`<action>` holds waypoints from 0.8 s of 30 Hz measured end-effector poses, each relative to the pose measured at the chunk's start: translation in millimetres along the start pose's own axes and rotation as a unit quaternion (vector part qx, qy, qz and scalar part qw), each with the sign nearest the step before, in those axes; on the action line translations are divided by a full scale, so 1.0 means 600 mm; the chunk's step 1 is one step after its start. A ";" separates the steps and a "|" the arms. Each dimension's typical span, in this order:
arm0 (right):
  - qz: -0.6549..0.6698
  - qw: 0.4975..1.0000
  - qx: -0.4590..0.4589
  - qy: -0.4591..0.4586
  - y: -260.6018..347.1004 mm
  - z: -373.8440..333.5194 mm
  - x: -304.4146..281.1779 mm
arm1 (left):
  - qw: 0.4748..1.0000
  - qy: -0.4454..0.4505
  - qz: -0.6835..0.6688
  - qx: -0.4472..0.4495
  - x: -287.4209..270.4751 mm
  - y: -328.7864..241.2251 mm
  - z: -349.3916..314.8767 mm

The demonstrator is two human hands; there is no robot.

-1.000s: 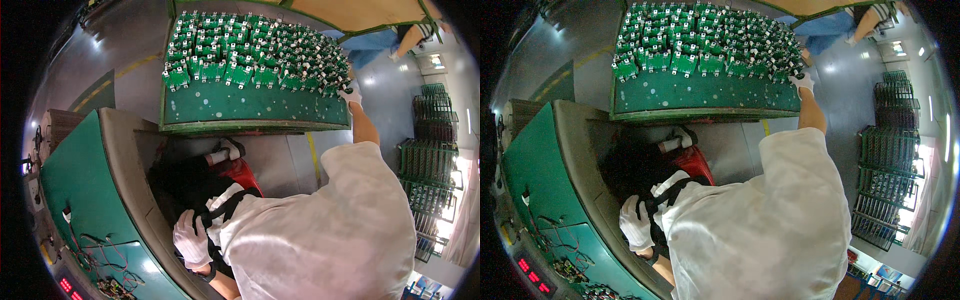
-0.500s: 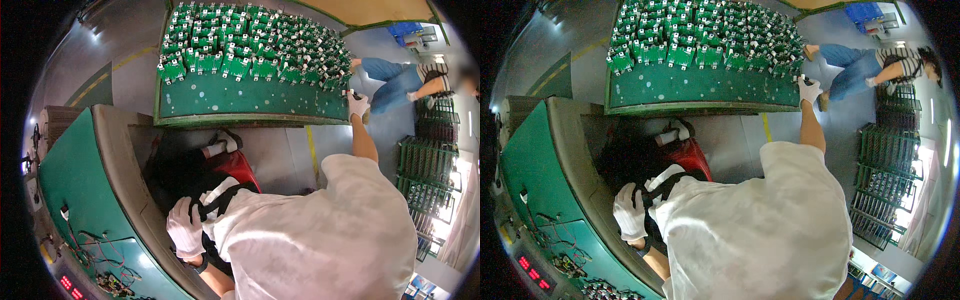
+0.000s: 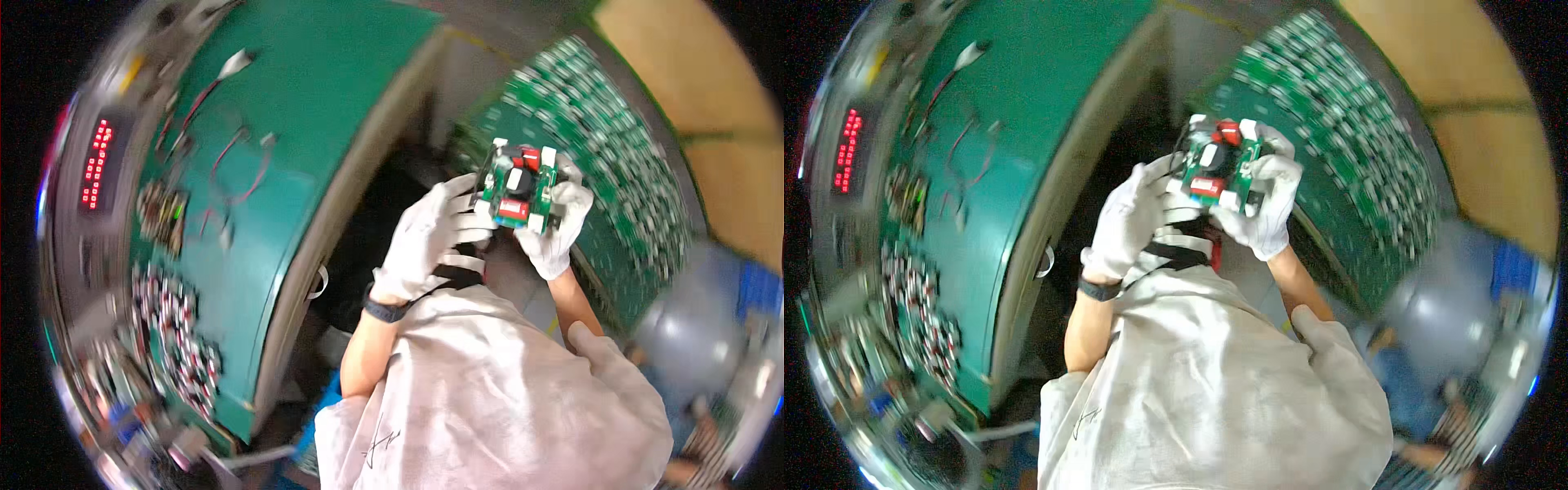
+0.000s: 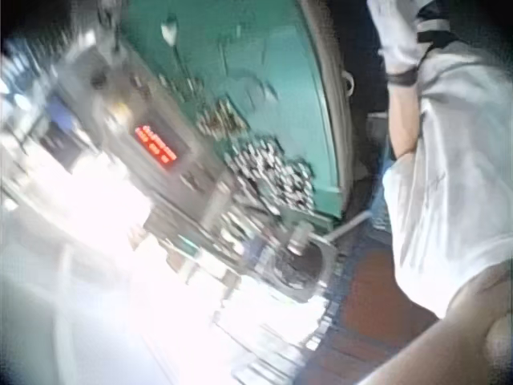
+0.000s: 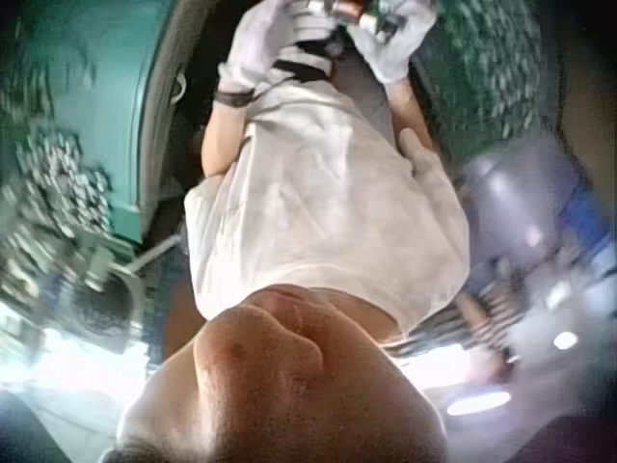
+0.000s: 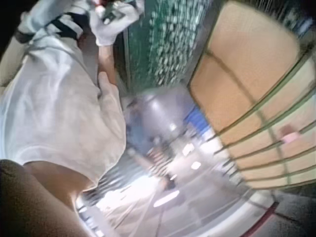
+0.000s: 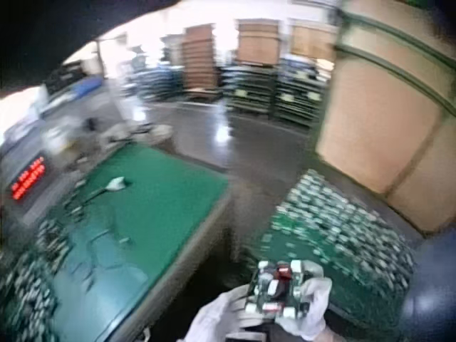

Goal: Connecting and testing individual printed circuit boards using specialized testing probes and diagnostic equipment.

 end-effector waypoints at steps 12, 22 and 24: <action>0.212 0.824 -0.325 0.412 0.264 0.047 0.420 | 0.797 -0.322 0.151 0.489 -0.181 -0.229 -0.456; -0.035 0.745 -0.592 0.305 0.330 0.043 0.665 | 0.768 -0.404 0.029 0.497 -0.261 -0.300 -0.535; -0.004 0.739 -0.587 0.329 0.321 0.055 0.694 | 0.776 -0.392 0.032 0.492 -0.264 -0.319 -0.513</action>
Point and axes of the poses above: each hand's wrist, its own z-axis towards the middle knuckle, its own x-axis out of the palm, y = z × x, the point moved 10 cm from there along z, towards the middle knuckle, and after that the axes turned 13 degrees about -z, right-handed, at the moved point
